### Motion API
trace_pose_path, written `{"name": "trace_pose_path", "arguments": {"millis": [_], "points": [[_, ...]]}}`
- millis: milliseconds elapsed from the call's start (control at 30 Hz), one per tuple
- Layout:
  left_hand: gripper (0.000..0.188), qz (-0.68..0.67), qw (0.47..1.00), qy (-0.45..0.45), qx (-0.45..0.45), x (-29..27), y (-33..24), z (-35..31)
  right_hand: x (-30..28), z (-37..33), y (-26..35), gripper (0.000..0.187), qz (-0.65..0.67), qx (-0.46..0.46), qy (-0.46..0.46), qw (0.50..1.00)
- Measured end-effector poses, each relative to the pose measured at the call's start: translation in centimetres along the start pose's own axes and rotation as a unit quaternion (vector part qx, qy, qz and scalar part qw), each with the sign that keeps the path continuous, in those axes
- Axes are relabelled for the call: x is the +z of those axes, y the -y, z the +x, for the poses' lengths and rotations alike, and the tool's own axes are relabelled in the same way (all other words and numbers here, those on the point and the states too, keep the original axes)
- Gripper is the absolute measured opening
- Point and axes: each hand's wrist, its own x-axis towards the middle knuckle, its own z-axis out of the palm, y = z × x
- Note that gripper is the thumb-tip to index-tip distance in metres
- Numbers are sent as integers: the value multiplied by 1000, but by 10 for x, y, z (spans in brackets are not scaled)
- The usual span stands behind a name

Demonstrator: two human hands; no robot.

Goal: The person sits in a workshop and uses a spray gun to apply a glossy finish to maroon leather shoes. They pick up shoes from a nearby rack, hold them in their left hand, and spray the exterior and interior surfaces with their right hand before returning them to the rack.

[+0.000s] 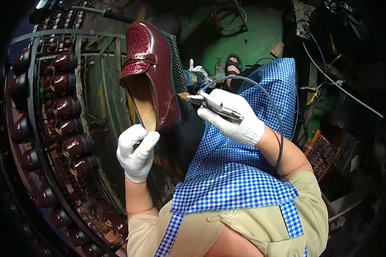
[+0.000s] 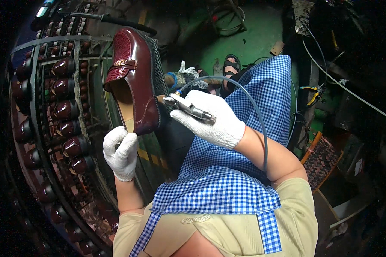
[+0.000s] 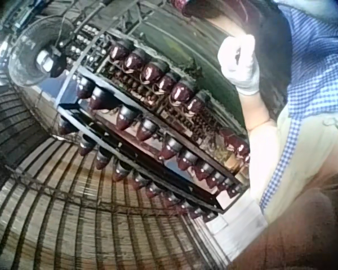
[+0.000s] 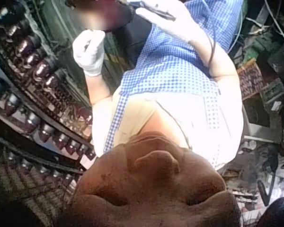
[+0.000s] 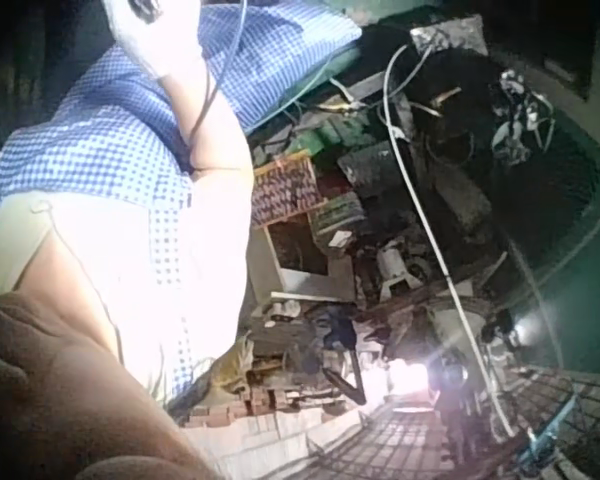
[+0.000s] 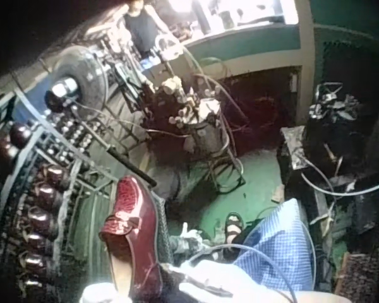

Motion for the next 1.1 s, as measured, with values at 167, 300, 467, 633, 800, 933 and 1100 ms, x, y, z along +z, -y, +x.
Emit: {"name": "trace_pose_path", "arguments": {"millis": [167, 300, 467, 633, 800, 933, 1100], "points": [[49, -3, 998, 47, 47, -9, 5, 16, -4, -5, 6, 22, -19, 10, 21, 1000], [47, -6, 992, 106, 74, -16, 3, 33, -8, -17, 12, 23, -38, 18, 29, 999], [44, 7, 974, 184, 132, -23, -1, 65, -18, -28, 21, 21, -96, 13, 43, 994], [42, 31, 962, 204, 179, -18, -8, 96, -25, -38, 32, 19, -100, 13, 26, 995], [57, 23, 965, 208, 160, -6, -17, 116, -31, -43, 45, 15, -179, 22, 38, 983], [61, 20, 970, 190, 150, 10, -21, 132, -31, -41, 42, 14, -181, 2, -16, 983], [48, 38, 982, 166, 82, 30, -28, 154, -35, -19, 34, 13, -234, -25, -89, 968]]}}
